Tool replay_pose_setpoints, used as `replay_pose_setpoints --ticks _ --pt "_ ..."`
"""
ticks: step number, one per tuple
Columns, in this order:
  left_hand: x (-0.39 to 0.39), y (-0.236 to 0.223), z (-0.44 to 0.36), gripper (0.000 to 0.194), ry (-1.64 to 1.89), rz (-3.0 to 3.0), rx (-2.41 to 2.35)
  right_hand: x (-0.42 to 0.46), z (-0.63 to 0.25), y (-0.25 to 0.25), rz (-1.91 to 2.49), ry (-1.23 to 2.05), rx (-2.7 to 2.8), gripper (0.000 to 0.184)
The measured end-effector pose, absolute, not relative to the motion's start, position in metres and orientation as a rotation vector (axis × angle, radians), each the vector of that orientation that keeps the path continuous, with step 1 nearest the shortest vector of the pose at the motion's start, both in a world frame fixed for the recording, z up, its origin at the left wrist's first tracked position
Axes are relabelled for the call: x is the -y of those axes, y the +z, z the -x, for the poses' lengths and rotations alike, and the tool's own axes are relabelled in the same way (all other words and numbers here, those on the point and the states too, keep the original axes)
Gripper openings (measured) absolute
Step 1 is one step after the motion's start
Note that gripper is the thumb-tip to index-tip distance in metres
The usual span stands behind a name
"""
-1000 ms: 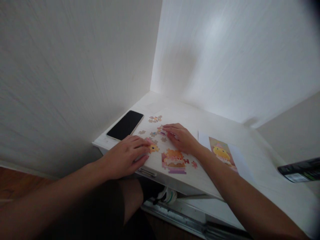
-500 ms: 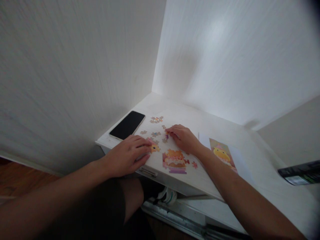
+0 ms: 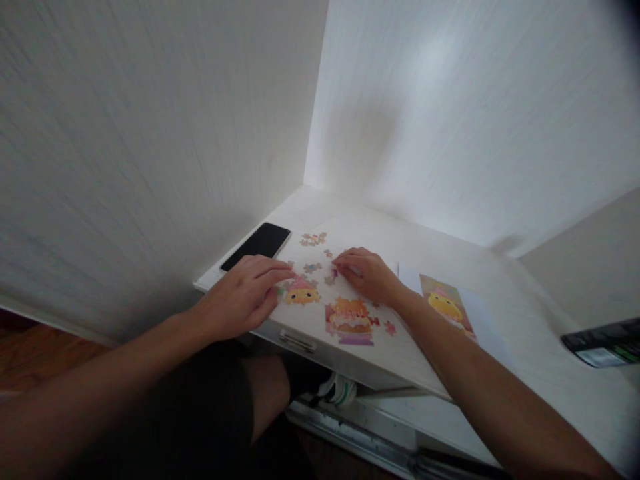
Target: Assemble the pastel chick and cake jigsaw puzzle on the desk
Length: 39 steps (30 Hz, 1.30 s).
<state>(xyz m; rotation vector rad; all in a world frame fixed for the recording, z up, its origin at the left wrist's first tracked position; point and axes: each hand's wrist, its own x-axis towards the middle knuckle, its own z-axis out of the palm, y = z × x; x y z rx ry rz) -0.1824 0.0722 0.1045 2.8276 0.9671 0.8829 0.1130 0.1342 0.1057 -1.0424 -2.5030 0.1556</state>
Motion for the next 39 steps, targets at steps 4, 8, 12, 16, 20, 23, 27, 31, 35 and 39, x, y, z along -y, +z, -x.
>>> replay_pose_setpoints --ticks 4,8,12,16,20,23,27,31,35,39 --pt "-0.074 0.106 0.189 0.039 0.873 -2.816 -0.985 -0.135 -0.114 0.104 1.070 0.231 2.406 0.022" --pt "-0.075 0.106 0.190 0.033 0.833 -2.818 -0.955 -0.136 -0.114 0.102 1.065 0.293 2.305 0.021" --pt "-0.075 0.107 0.189 0.027 0.755 -2.815 -0.922 -0.136 -0.113 0.101 1.058 0.346 2.228 0.022" --pt "-0.074 0.110 0.190 0.024 0.683 -2.817 -0.901 -0.137 -0.114 0.099 1.081 0.384 2.182 0.023" --pt "-0.075 0.112 0.190 0.022 0.618 -2.824 -0.899 -0.137 -0.114 0.098 1.105 0.443 2.144 0.022" --pt "-0.075 0.112 0.190 0.022 0.619 -2.830 -0.903 -0.137 -0.115 0.098 1.134 0.505 2.111 0.020" --pt "-0.073 0.112 0.191 0.022 0.626 -2.848 -0.915 -0.137 -0.114 0.098 1.153 0.598 2.055 0.020" --pt "-0.073 0.112 0.192 0.023 0.653 -2.857 -0.933 -0.134 -0.111 0.102 1.102 0.825 1.919 0.020" --pt "-0.074 0.111 0.192 0.024 0.682 -2.864 -0.940 -0.131 -0.108 0.108 1.013 1.115 1.780 0.024" --pt "-0.074 0.109 0.193 0.025 0.710 -2.880 -0.940 -0.129 -0.108 0.114 0.967 1.102 1.852 0.022"
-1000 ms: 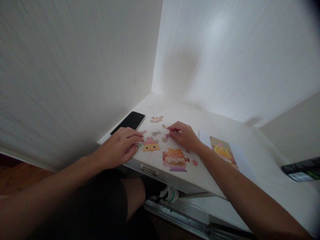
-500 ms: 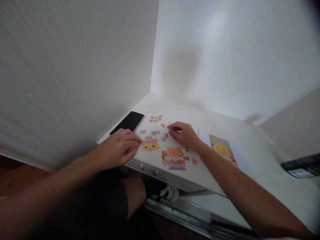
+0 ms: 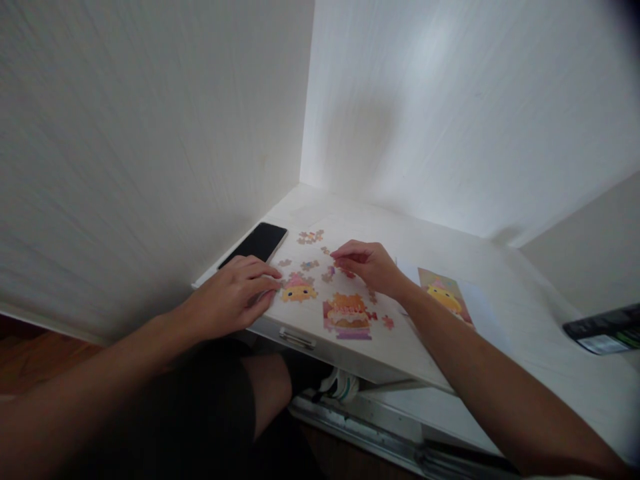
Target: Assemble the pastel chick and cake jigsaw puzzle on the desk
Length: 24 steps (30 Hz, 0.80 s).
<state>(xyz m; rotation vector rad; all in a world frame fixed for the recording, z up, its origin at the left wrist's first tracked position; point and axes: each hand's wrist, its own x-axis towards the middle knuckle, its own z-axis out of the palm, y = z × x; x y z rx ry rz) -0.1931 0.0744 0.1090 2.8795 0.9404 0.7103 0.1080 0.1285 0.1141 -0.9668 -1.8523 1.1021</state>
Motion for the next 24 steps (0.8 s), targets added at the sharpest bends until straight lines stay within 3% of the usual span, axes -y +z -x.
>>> replay_pose_setpoints --ticks 9,17,24 --pt "-0.067 0.110 0.171 0.036 0.862 -2.916 -0.875 -0.119 -0.099 0.113 0.878 1.363 1.824 0.037" --pt "-0.062 0.094 0.131 0.031 1.041 -2.801 -0.807 -0.112 -0.095 0.116 0.819 1.402 1.953 0.027" --pt "-0.065 0.087 0.122 0.022 1.032 -2.701 -0.877 -0.112 -0.096 0.116 0.810 1.452 2.009 0.032"
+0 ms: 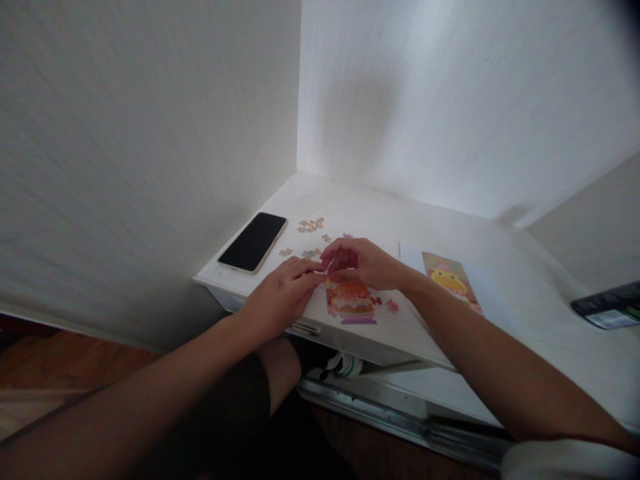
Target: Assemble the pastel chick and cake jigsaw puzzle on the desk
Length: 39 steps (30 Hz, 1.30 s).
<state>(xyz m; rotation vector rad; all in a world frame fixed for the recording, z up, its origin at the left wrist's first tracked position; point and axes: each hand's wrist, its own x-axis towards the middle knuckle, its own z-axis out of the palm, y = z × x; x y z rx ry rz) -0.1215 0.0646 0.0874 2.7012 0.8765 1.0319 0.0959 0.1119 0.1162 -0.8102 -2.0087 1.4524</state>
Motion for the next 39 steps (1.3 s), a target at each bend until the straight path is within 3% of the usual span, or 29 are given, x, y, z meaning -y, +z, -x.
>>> replay_pose_setpoints --ticks 10,20,39 --pt "-0.073 0.091 0.116 0.017 0.979 -2.684 -0.850 -0.115 -0.100 0.117 0.814 1.405 2.066 0.029" --pt "-0.078 0.095 0.114 0.018 0.819 -2.738 -0.810 -0.126 -0.108 0.115 0.952 0.994 2.092 0.022" --pt "-0.075 0.094 0.115 0.017 0.827 -2.760 -0.829 -0.122 -0.105 0.114 0.973 1.054 2.127 0.017"
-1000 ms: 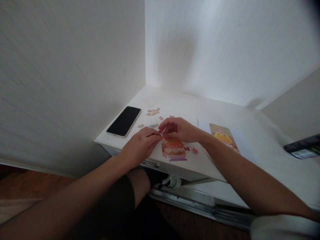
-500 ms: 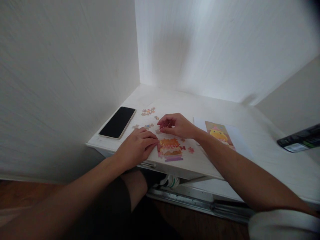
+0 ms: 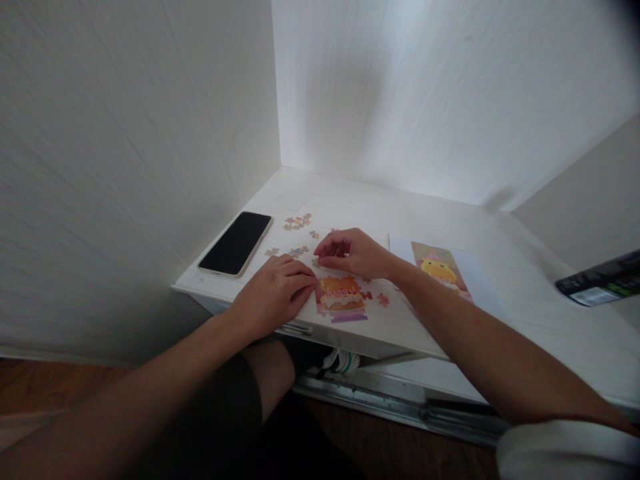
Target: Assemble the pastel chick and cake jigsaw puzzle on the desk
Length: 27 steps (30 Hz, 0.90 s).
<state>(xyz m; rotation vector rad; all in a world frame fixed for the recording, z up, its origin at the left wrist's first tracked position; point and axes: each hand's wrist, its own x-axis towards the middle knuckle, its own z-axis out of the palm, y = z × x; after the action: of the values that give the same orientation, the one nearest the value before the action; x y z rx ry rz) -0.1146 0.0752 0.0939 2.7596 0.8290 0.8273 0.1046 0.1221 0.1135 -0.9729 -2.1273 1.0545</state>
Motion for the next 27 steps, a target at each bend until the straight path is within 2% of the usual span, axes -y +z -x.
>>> replay_pose_setpoints --ticks 18,27 --pt "-0.075 0.092 0.114 0.016 0.828 -2.758 -0.851 -0.124 -0.105 0.111 0.968 1.037 2.127 0.018" --pt "-0.073 0.093 0.116 0.016 0.987 -2.771 -0.802 -0.114 -0.102 0.127 0.960 1.070 2.292 0.024"
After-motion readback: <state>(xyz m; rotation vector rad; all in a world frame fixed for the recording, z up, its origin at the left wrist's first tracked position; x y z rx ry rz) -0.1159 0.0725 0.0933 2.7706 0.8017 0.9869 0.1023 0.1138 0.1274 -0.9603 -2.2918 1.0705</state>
